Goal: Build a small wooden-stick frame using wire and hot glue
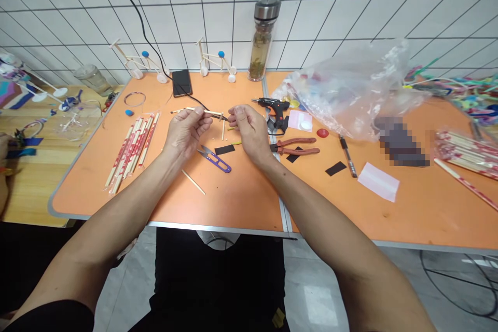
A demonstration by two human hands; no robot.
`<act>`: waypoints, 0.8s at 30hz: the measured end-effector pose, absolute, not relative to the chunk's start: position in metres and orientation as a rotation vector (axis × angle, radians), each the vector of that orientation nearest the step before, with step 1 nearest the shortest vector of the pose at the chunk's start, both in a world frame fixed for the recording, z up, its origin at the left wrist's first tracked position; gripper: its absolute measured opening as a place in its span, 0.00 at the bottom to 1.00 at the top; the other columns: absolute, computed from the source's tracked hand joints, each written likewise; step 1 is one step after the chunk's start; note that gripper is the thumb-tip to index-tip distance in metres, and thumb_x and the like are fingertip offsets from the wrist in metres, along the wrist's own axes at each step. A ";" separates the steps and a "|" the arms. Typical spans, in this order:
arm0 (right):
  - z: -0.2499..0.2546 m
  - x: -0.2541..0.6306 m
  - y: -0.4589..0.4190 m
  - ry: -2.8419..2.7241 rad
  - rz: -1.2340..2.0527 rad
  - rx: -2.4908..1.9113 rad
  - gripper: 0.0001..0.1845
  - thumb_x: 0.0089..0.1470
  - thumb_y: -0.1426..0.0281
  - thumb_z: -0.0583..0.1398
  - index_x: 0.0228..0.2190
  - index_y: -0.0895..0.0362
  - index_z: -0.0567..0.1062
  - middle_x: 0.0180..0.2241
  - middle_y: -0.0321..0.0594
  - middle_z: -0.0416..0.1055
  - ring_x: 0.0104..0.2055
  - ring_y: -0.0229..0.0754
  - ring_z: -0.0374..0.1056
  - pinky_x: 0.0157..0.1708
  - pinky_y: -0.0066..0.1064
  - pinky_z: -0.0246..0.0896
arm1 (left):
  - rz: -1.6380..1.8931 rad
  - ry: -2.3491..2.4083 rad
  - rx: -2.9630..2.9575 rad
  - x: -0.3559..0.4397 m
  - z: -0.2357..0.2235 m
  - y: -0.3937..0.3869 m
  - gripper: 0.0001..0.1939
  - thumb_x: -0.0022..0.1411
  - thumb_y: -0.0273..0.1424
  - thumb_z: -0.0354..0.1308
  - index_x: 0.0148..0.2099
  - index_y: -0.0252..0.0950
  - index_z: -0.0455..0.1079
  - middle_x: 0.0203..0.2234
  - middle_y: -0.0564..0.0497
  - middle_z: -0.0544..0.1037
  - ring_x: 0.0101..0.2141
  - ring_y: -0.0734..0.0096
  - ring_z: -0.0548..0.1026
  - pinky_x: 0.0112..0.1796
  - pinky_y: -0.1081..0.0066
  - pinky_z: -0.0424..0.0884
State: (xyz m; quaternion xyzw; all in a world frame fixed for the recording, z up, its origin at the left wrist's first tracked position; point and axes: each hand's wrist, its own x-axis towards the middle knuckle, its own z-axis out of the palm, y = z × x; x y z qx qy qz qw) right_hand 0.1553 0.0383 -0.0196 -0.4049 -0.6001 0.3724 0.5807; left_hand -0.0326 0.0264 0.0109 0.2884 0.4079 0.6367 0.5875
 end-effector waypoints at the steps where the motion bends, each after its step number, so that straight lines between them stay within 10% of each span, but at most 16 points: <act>1: -0.019 0.158 0.040 -1.404 0.869 -0.957 0.39 0.67 0.27 0.62 0.42 0.50 0.83 0.39 0.41 0.83 0.40 0.45 0.81 0.41 0.37 0.78 | 1.484 0.953 0.682 -0.033 0.011 0.027 0.11 0.70 0.30 0.79 0.37 0.35 0.81 0.31 0.51 0.89 0.30 0.77 0.87 0.37 0.79 0.81; 11: 0.021 0.238 0.066 -1.706 0.384 -1.506 0.06 0.66 0.64 0.67 0.36 0.51 0.84 0.35 0.42 0.82 0.42 0.54 0.79 0.52 0.50 0.76 | 1.525 1.007 0.742 -0.038 0.015 0.032 0.16 0.65 0.35 0.84 0.36 0.37 0.80 0.32 0.51 0.89 0.30 0.77 0.87 0.36 0.79 0.82; 18: 0.036 0.275 0.070 -1.768 0.241 -1.853 0.07 0.65 0.67 0.64 0.34 0.51 0.83 0.36 0.49 0.84 0.46 0.61 0.81 0.53 0.51 0.75 | 1.554 1.011 0.747 -0.041 0.019 0.034 0.17 0.64 0.36 0.84 0.36 0.37 0.79 0.31 0.52 0.89 0.29 0.78 0.86 0.35 0.80 0.81; 24: 0.020 0.279 0.094 -1.761 0.271 -2.193 0.22 0.63 0.59 0.70 0.54 0.57 0.83 0.53 0.63 0.85 0.56 0.69 0.81 0.54 0.53 0.75 | 1.585 0.994 0.772 -0.044 0.018 0.033 0.16 0.65 0.36 0.84 0.36 0.36 0.80 0.31 0.52 0.88 0.28 0.79 0.85 0.35 0.81 0.81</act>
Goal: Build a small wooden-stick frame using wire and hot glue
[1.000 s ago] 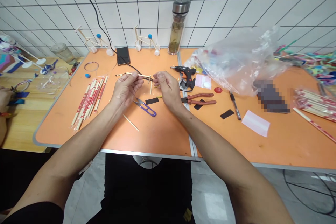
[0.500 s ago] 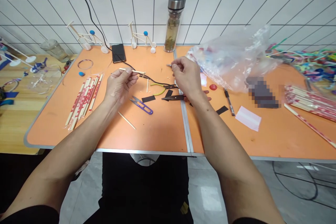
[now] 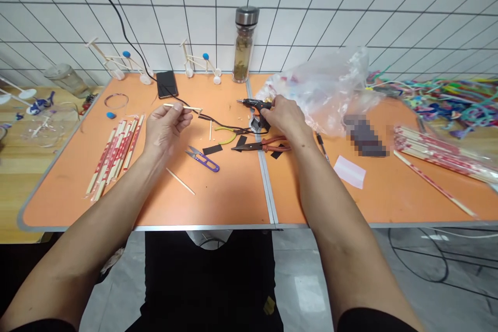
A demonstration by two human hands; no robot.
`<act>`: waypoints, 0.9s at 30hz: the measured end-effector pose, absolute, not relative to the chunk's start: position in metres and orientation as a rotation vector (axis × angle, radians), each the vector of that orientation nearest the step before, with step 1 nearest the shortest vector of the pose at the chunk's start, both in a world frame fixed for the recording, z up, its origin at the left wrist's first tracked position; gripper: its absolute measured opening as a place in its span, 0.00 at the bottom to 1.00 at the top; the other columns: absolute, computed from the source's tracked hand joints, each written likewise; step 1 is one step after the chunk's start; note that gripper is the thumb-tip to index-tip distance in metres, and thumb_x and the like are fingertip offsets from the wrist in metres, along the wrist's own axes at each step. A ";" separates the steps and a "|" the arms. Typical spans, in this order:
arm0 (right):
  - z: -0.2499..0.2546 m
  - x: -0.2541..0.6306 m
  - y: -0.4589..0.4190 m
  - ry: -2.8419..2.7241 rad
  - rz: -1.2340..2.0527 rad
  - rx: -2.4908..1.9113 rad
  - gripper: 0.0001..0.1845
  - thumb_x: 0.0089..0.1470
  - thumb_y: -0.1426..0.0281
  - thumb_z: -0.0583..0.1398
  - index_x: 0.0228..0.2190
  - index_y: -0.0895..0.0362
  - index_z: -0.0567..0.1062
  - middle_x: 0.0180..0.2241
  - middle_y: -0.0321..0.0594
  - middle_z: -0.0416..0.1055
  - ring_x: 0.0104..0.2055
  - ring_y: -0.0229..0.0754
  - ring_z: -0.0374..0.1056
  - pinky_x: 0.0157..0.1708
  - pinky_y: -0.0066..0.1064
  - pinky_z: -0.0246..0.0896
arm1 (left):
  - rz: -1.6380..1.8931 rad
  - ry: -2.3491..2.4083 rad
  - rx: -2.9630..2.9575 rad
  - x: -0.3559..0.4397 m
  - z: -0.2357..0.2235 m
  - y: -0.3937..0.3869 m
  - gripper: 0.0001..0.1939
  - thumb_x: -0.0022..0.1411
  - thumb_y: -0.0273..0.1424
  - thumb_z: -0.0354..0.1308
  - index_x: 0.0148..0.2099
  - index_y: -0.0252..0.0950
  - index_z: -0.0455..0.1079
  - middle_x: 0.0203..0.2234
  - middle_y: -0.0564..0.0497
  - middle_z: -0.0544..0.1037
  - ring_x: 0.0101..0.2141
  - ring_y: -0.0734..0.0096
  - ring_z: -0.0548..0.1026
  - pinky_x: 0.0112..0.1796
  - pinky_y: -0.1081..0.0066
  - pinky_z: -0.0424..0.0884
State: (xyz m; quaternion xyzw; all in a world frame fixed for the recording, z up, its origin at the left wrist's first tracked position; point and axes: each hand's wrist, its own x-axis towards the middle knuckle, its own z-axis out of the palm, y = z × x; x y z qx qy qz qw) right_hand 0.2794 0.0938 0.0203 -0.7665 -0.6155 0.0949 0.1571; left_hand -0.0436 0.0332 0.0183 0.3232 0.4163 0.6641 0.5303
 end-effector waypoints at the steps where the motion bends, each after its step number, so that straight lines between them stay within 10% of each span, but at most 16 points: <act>1: 0.017 0.278 0.097 -1.765 0.287 -2.210 0.27 0.63 0.56 0.71 0.57 0.58 0.81 0.55 0.64 0.84 0.57 0.69 0.80 0.54 0.52 0.74 | 1.590 0.996 0.780 -0.044 0.018 0.033 0.16 0.65 0.36 0.84 0.36 0.36 0.80 0.31 0.52 0.88 0.28 0.79 0.85 0.35 0.80 0.80; 14: -0.007 0.274 0.112 -1.604 0.418 -2.113 0.37 0.56 0.57 0.72 0.63 0.55 0.74 0.58 0.59 0.84 0.58 0.65 0.79 0.54 0.50 0.73 | 1.699 1.040 0.902 -0.046 0.023 0.030 0.15 0.65 0.37 0.83 0.35 0.38 0.81 0.31 0.52 0.88 0.29 0.76 0.85 0.35 0.77 0.81; 27: -0.012 0.262 0.111 -1.074 1.099 -1.374 0.13 0.59 0.65 0.73 0.36 0.50 0.74 0.33 0.38 0.78 0.33 0.42 0.77 0.34 0.34 0.84 | 1.761 1.048 0.949 -0.056 0.030 0.028 0.17 0.64 0.41 0.84 0.35 0.40 0.81 0.32 0.53 0.88 0.31 0.74 0.85 0.35 0.75 0.81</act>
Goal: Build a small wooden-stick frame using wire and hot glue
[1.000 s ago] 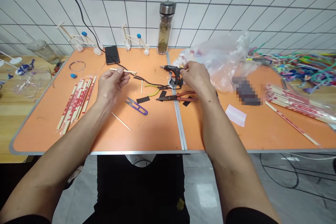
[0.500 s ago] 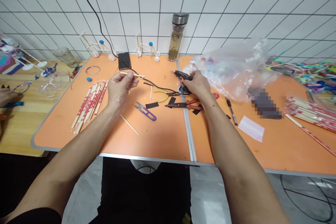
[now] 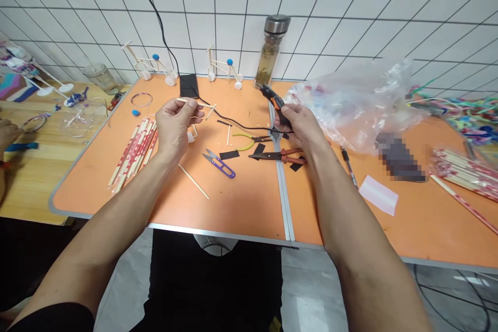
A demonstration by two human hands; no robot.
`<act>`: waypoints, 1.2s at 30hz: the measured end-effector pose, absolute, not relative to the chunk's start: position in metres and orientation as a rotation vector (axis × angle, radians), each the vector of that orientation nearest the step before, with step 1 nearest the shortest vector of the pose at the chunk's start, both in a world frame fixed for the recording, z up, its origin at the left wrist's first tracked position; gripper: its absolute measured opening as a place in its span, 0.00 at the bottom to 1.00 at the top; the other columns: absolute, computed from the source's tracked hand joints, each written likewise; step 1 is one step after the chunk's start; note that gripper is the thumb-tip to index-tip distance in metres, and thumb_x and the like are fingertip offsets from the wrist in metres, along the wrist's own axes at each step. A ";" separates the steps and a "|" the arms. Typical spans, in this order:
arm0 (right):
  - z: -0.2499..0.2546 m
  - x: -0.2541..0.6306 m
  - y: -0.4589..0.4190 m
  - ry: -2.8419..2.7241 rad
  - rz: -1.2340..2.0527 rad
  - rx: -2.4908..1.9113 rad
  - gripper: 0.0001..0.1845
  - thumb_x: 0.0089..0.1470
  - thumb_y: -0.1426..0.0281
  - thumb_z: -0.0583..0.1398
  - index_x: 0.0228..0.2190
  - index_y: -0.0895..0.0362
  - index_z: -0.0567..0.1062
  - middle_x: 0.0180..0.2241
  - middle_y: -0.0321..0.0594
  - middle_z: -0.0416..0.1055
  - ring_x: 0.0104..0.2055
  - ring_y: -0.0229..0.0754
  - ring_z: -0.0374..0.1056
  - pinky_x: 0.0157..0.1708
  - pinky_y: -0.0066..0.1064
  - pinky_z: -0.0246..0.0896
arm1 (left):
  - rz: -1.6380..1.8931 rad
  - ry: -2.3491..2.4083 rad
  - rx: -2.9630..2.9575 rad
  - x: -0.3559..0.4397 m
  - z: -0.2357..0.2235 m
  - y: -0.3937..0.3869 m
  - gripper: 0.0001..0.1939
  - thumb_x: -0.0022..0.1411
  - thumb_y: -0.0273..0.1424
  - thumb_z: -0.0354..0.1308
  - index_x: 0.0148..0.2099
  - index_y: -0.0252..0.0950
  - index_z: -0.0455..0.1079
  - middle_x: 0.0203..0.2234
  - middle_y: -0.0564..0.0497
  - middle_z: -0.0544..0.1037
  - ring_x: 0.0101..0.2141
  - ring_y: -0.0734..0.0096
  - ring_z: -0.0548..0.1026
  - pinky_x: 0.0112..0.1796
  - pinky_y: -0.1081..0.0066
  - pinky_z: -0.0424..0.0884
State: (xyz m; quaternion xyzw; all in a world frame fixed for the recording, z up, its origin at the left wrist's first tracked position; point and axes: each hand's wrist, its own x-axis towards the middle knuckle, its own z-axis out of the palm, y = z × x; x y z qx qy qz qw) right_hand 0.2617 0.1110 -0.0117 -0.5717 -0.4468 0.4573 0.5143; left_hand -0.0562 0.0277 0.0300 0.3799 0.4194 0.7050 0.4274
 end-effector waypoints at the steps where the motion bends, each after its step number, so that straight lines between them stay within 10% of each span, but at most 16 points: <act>1: -0.011 0.261 0.110 -1.060 1.133 -1.329 0.13 0.59 0.64 0.74 0.36 0.50 0.75 0.35 0.40 0.78 0.34 0.42 0.77 0.35 0.34 0.84 | 1.768 1.054 0.955 -0.057 0.031 0.028 0.17 0.64 0.41 0.84 0.35 0.40 0.81 0.32 0.53 0.88 0.31 0.74 0.85 0.35 0.75 0.81; 11: 0.011 0.238 0.081 -1.023 1.463 -1.056 0.14 0.56 0.66 0.75 0.34 0.50 0.76 0.33 0.35 0.71 0.32 0.40 0.67 0.33 0.31 0.79 | 1.804 1.099 1.018 -0.060 0.033 0.028 0.15 0.66 0.41 0.83 0.37 0.41 0.81 0.33 0.53 0.88 0.36 0.71 0.88 0.37 0.75 0.82; 17: 0.028 0.208 0.045 -1.367 0.995 -1.029 0.21 0.63 0.45 0.74 0.38 0.47 0.79 0.38 0.39 0.77 0.29 0.41 0.66 0.28 0.38 0.73 | 1.849 1.163 1.049 -0.057 0.039 0.021 0.11 0.68 0.35 0.81 0.36 0.41 0.83 0.32 0.54 0.87 0.33 0.73 0.85 0.37 0.75 0.80; 36: 0.029 0.184 0.005 -1.922 -0.047 -1.159 0.30 0.79 0.43 0.55 0.48 0.54 0.82 0.34 0.46 0.80 0.37 0.55 0.79 0.38 0.46 0.73 | 1.982 1.062 1.491 -0.061 0.015 0.034 0.18 0.70 0.51 0.78 0.41 0.42 0.85 0.32 0.52 0.87 0.33 0.71 0.85 0.37 0.71 0.82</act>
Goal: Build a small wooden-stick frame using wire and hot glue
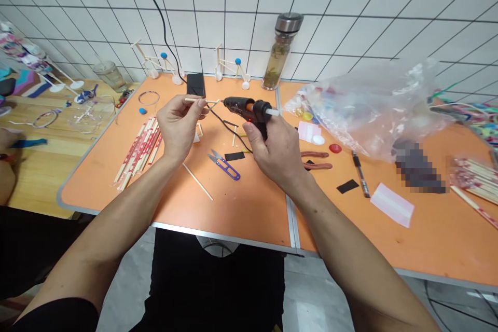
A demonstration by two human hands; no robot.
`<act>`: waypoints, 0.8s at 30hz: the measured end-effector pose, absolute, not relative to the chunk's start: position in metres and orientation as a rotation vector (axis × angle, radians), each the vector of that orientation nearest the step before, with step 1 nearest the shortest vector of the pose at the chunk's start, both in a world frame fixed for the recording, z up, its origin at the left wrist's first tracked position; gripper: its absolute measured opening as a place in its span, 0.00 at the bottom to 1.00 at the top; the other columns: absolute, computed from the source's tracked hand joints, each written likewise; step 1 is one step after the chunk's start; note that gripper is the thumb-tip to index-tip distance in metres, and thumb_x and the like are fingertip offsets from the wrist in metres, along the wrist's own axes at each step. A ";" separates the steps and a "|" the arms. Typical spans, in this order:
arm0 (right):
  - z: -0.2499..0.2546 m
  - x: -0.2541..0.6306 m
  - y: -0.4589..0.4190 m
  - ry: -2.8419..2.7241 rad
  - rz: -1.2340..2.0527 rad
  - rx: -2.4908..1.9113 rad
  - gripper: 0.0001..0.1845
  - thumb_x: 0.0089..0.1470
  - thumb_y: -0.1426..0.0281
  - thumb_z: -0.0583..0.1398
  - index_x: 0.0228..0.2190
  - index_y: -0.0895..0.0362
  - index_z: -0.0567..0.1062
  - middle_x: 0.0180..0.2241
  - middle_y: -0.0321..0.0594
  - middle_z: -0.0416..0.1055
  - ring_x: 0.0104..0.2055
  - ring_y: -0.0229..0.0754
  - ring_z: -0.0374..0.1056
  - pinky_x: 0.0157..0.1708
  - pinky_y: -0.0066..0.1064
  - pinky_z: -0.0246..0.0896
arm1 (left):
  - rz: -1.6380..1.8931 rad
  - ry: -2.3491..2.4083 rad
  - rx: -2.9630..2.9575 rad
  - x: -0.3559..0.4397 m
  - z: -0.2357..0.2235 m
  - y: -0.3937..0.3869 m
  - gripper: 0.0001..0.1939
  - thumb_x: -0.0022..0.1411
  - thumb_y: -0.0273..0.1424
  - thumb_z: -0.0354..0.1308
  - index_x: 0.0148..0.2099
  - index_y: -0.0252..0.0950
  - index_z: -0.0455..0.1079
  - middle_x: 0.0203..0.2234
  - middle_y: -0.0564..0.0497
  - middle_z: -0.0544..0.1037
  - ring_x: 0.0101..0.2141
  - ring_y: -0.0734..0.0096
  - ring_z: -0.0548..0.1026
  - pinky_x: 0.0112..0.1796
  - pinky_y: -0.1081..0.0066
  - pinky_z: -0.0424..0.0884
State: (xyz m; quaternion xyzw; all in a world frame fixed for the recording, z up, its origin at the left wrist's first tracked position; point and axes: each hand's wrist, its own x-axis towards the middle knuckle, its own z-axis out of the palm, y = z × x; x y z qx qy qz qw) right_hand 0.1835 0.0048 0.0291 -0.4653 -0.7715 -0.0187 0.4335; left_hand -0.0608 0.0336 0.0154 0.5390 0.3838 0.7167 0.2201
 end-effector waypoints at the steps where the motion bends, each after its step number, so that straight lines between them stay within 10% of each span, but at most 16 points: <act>1: 0.028 0.183 0.005 -1.926 -0.061 -1.151 0.31 0.79 0.42 0.54 0.49 0.55 0.82 0.34 0.47 0.80 0.38 0.56 0.79 0.39 0.46 0.73 | 1.988 1.044 1.495 -0.060 0.015 0.033 0.18 0.70 0.51 0.78 0.41 0.42 0.85 0.32 0.52 0.87 0.33 0.71 0.85 0.37 0.71 0.82; 24: 0.020 0.178 0.009 -1.959 -0.119 -1.081 0.38 0.81 0.38 0.46 0.56 0.56 0.79 0.41 0.51 0.82 0.44 0.59 0.81 0.43 0.49 0.76 | 1.985 1.014 1.603 -0.056 0.011 0.032 0.21 0.71 0.55 0.75 0.42 0.42 0.86 0.32 0.51 0.86 0.33 0.71 0.83 0.37 0.69 0.79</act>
